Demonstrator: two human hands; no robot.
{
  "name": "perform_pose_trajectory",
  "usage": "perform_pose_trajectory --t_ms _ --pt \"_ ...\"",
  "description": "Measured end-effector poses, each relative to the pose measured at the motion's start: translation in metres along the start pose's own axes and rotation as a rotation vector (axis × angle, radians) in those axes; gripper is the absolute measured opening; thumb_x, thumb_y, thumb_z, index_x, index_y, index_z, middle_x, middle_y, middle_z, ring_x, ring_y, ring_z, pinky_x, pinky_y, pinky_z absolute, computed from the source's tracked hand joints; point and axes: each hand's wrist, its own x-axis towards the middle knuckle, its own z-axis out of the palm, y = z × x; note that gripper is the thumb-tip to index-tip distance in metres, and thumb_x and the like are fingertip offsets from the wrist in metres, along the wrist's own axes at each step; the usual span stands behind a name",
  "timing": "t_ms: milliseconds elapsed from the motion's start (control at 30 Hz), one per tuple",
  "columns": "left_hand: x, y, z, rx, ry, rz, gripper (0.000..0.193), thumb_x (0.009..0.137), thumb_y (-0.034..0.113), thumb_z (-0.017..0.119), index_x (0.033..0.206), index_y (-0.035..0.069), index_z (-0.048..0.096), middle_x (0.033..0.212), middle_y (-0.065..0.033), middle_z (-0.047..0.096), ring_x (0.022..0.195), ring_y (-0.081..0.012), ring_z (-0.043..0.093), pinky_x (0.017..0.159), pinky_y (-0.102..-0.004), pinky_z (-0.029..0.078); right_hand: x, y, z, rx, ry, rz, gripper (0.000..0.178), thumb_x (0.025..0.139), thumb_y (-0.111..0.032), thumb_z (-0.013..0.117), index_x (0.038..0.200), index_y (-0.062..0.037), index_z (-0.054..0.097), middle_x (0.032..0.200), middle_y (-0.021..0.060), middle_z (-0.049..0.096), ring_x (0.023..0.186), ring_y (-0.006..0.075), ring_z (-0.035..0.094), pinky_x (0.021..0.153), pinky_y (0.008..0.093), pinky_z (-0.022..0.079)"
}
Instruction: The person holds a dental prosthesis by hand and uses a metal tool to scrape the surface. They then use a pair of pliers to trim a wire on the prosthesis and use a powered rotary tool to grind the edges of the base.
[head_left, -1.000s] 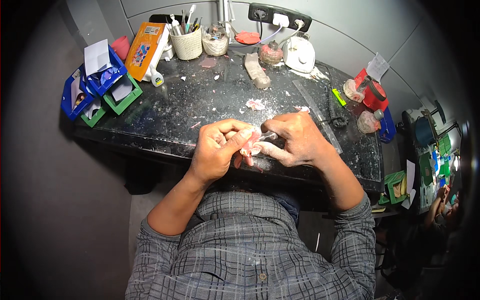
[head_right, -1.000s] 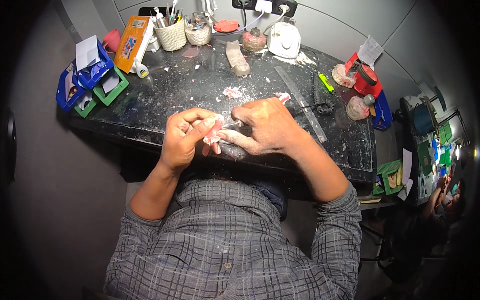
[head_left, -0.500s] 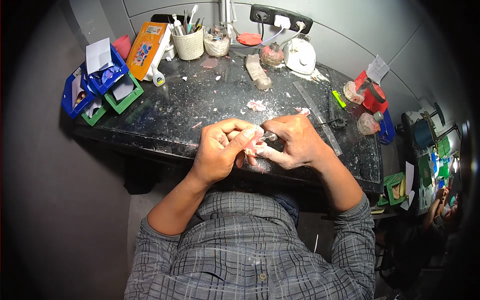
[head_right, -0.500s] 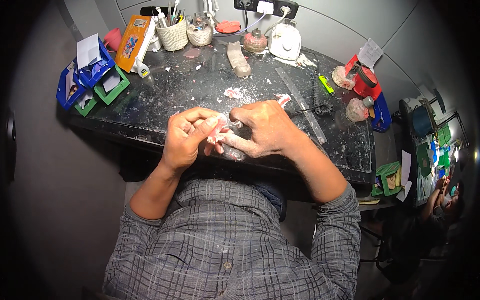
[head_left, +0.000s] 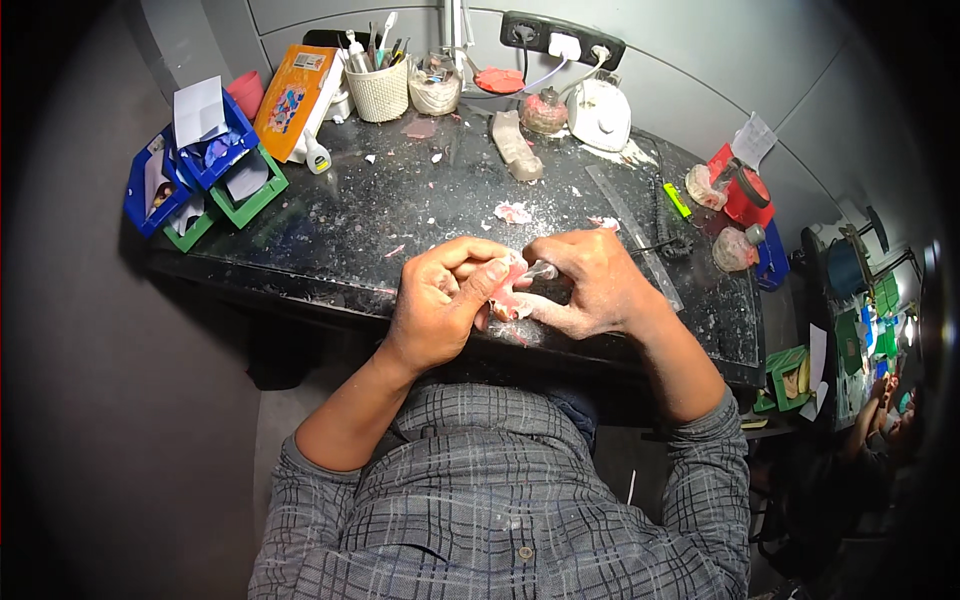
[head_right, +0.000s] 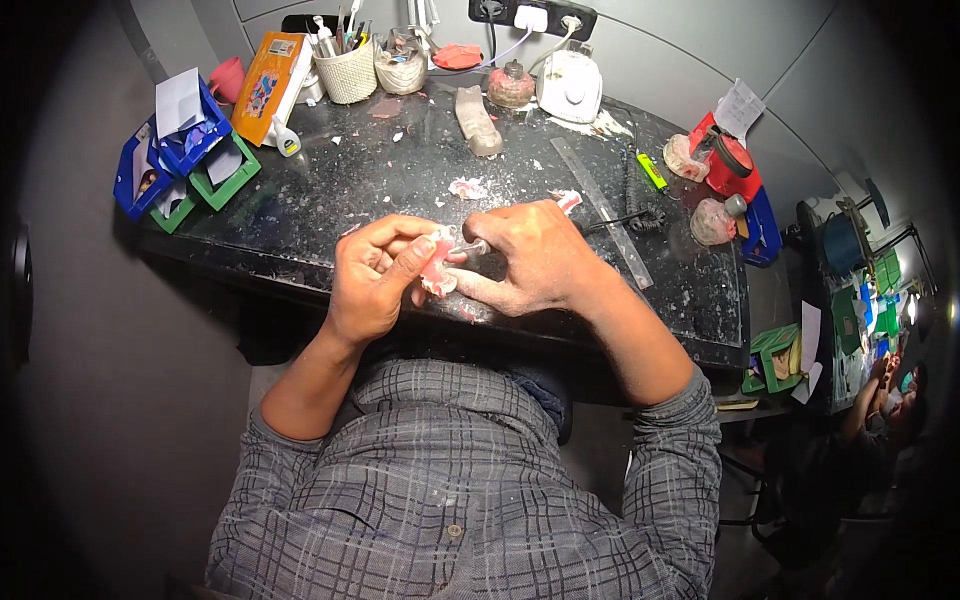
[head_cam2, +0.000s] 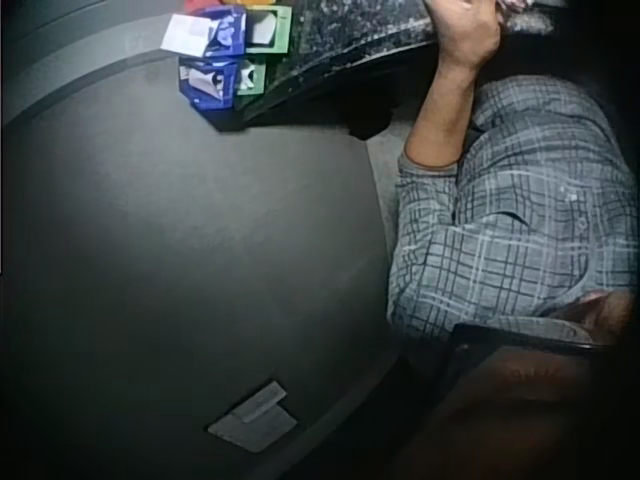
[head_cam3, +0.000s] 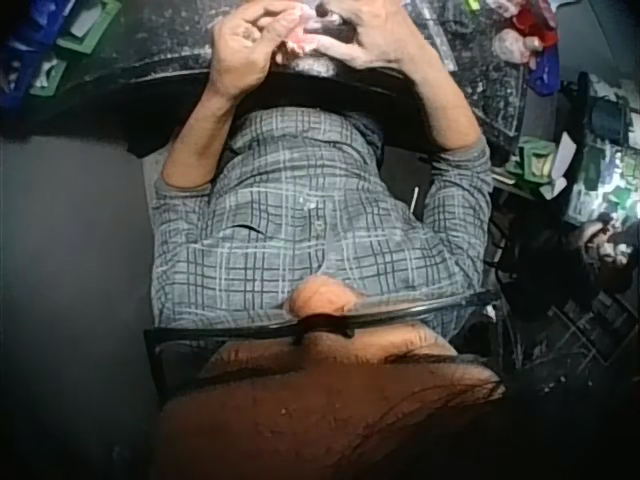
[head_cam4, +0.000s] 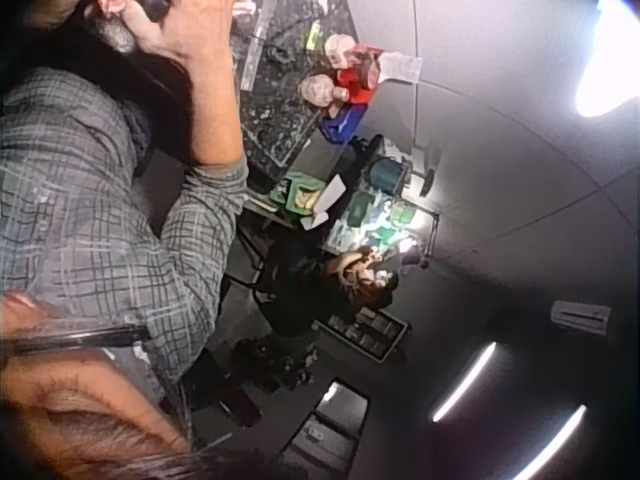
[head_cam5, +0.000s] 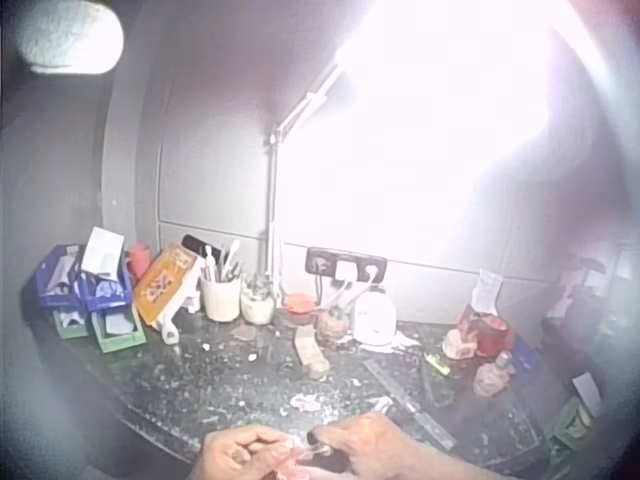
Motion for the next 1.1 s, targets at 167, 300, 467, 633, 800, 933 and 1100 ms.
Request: perform_pose_trajectory --t_ms 167,300,467,633,800,933,1100 --pt "0.000 -0.001 -0.002 -0.017 -0.038 0.024 0.017 0.107 0.010 0.061 0.117 -0.003 0.067 0.097 -0.0101 0.078 0.067 -0.0037 0.062 0.054 -0.0190 0.047 -0.001 -0.002 0.000 -0.022 -0.046 0.007 0.043 0.080 -0.042 0.081 0.085 -0.0043 0.062 0.071 0.0171 0.064 0.067 0.0382 0.068 0.060 0.0467 0.053" --pt "-0.001 -0.002 -0.001 -0.022 -0.018 0.043 0.018 0.106 0.009 0.062 0.119 -0.004 0.066 0.101 -0.0109 0.078 0.071 -0.0047 0.065 0.055 -0.0193 0.047 0.000 -0.004 0.002 -0.009 0.011 0.053 0.043 0.080 -0.043 0.080 0.082 -0.0043 0.061 0.067 0.0165 0.062 0.065 0.0389 0.067 0.059 0.0473 0.052" --pt "-0.002 -0.002 0.000 -0.004 0.005 0.062 0.019 0.105 0.006 0.063 0.121 -0.004 0.067 0.105 -0.0107 0.077 0.079 -0.0077 0.070 0.059 -0.0198 0.049 -0.001 -0.002 0.001 -0.033 -0.067 0.014 0.038 0.080 -0.038 0.079 0.077 -0.0045 0.061 0.065 0.0159 0.060 0.063 0.0387 0.065 0.058 0.0461 0.051" --pt "0.000 -0.002 -0.003 0.046 0.046 0.133 0.023 0.103 0.005 0.066 0.123 -0.005 0.068 0.107 -0.0146 0.077 0.079 -0.0114 0.069 0.064 -0.0229 0.054 -0.006 0.005 -0.017 0.137 -0.003 -0.023 0.028 0.080 -0.029 0.080 0.081 -0.0048 0.066 0.066 0.0146 0.061 0.061 0.0352 0.064 0.058 0.0418 0.051" --pt "0.009 -0.008 -0.022 0.136 -0.032 0.088 0.023 0.103 0.009 0.066 0.122 -0.004 0.071 0.110 -0.0146 0.077 0.082 -0.0128 0.071 0.071 -0.0237 0.056 -0.006 0.004 -0.017 0.174 0.025 -0.022 0.022 0.081 -0.023 0.080 0.085 -0.0046 0.069 0.067 0.0145 0.063 0.060 0.0327 0.065 0.057 0.0392 0.051" --pt "0.020 -0.008 -0.045 -0.015 -0.276 -0.299 0.024 0.097 0.007 0.069 0.114 -0.009 0.074 0.097 -0.0176 0.078 0.071 -0.0121 0.070 0.064 -0.0227 0.055 -0.007 0.008 -0.015 0.138 0.031 0.004 0.021 0.083 -0.023 0.078 0.084 -0.0042 0.068 0.066 0.0147 0.062 0.059 0.0326 0.065 0.056 0.0396 0.050" --pt "0.018 -0.003 -0.050 -0.190 -0.448 -0.474 0.021 0.091 0.003 0.069 0.104 -0.012 0.076 0.086 -0.0187 0.077 0.057 -0.0131 0.068 0.050 -0.0228 0.054 -0.007 0.009 -0.013 0.139 0.041 0.014 0.021 0.085 -0.022 0.078 0.083 -0.0041 0.068 0.066 0.0153 0.062 0.059 0.0327 0.065 0.056 0.0397 0.050"
